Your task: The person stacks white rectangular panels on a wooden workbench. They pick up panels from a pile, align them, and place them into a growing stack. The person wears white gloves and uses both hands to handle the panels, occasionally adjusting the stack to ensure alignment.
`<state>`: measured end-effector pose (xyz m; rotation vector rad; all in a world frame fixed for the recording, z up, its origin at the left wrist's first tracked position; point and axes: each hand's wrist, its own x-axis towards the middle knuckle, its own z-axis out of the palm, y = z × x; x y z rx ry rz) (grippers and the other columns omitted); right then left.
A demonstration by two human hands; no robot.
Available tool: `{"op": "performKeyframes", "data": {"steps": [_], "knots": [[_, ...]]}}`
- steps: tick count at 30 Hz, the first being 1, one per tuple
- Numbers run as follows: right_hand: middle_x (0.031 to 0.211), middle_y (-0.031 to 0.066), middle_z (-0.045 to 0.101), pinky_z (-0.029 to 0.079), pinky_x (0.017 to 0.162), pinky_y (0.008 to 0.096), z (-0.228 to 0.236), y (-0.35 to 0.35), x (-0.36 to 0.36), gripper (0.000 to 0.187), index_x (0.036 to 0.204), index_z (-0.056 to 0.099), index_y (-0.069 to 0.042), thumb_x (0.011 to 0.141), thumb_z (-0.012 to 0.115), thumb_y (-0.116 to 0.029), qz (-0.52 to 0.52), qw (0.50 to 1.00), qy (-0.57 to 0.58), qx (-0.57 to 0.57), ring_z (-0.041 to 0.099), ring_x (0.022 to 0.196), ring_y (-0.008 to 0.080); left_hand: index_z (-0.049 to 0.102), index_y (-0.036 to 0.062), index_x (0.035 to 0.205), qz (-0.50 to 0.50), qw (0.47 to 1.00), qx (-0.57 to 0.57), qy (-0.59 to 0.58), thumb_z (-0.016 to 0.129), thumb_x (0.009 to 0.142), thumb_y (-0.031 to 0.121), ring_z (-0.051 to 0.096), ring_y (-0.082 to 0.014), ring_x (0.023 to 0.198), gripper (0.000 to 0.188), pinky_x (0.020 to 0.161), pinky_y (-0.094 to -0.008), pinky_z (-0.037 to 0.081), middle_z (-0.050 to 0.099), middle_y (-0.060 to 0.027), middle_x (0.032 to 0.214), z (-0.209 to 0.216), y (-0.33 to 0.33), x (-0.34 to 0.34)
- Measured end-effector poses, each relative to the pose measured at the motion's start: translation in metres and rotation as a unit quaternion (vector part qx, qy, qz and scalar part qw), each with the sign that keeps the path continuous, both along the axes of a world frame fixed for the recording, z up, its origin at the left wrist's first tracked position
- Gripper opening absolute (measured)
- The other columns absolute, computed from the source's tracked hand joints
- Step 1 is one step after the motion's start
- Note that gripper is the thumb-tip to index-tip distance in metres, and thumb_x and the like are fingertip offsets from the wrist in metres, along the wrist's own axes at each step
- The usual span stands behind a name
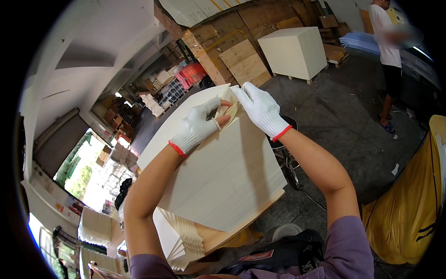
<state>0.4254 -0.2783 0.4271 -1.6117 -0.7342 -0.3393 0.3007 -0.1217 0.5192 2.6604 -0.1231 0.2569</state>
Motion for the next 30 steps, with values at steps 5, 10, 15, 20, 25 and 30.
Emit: {"op": "performKeyframes", "data": {"steps": [5,10,15,20,25,30], "knots": [[0.083,0.0193,0.061,0.047,0.075,0.0451,0.0,-0.001,0.001,0.055,0.095,0.057,-0.004,0.107,0.048,-0.057,0.005,1.0,-0.007,-0.005,0.062,0.081,0.0394,0.067,0.0178,0.14,-0.033,0.987,0.131,-0.086,0.069,0.091,0.012,0.072,-0.0255,0.089,0.049,0.082,-0.0372,0.057,0.076,-0.0133,0.101,-0.007,-0.002,-0.004],[0.084,0.0158,0.064,0.049,0.078,0.0417,0.009,-0.016,0.003,0.056,0.096,0.062,-0.003,0.104,0.054,-0.058,0.016,1.0,0.018,0.006,0.065,0.082,0.0303,0.064,0.0224,0.143,-0.017,0.973,0.194,-0.122,0.065,0.088,0.007,0.074,-0.037,0.089,0.058,0.08,-0.0434,0.059,0.075,-0.0188,0.099,-0.008,-0.007,-0.009],[0.104,0.0077,0.068,0.053,0.084,0.0381,0.015,-0.028,0.01,0.031,0.109,0.064,-0.005,0.102,0.071,-0.035,0.144,0.941,0.134,0.277,0.064,0.094,0.0216,0.053,0.0224,0.15,-0.003,0.966,0.176,-0.188,0.068,0.088,0.01,0.074,-0.0401,0.093,0.065,0.083,-0.0483,0.059,0.076,-0.0164,0.103,-0.017,-0.004,-0.004],[0.126,0.0121,0.062,0.057,0.092,0.044,0.052,-0.011,-0.042,0.03,0.126,0.061,-0.009,0.104,0.067,-0.028,0.359,0.755,0.44,0.328,0.062,0.114,0.0248,0.051,0.0167,0.142,-0.002,0.962,0.165,-0.216,0.07,0.089,0.015,0.072,-0.0424,0.103,0.057,0.088,-0.0491,0.058,0.074,-0.0184,0.116,-0.014,0.003,-0.01],[0.136,0.014,0.059,0.061,0.1,0.0465,0.057,0.021,-0.069,0.035,0.138,0.054,-0.008,0.106,0.06,-0.023,0.401,0.741,0.473,0.258,0.063,0.123,0.0291,0.05,0.011,0.139,0.035,0.983,0.092,-0.153,0.074,0.089,0.011,0.068,-0.0434,0.112,0.056,0.093,-0.0465,0.056,0.07,-0.019,0.122,0.025,-0.012,-0.047],[0.14,0.0164,0.06,0.063,0.099,0.0434,0.036,0.041,-0.052,0.04,0.143,0.049,-0.002,0.107,0.056,-0.019,0.444,0.781,0.412,0.153,0.064,0.126,0.0292,0.064,0.0112,0.119,-0.153,0.895,0.218,-0.357,0.075,0.086,0.009,0.071,-0.0374,0.091,0.036,0.081,-0.0402,0.058,0.07,-0.0143,0.125,0.026,-0.003,-0.115]]}}
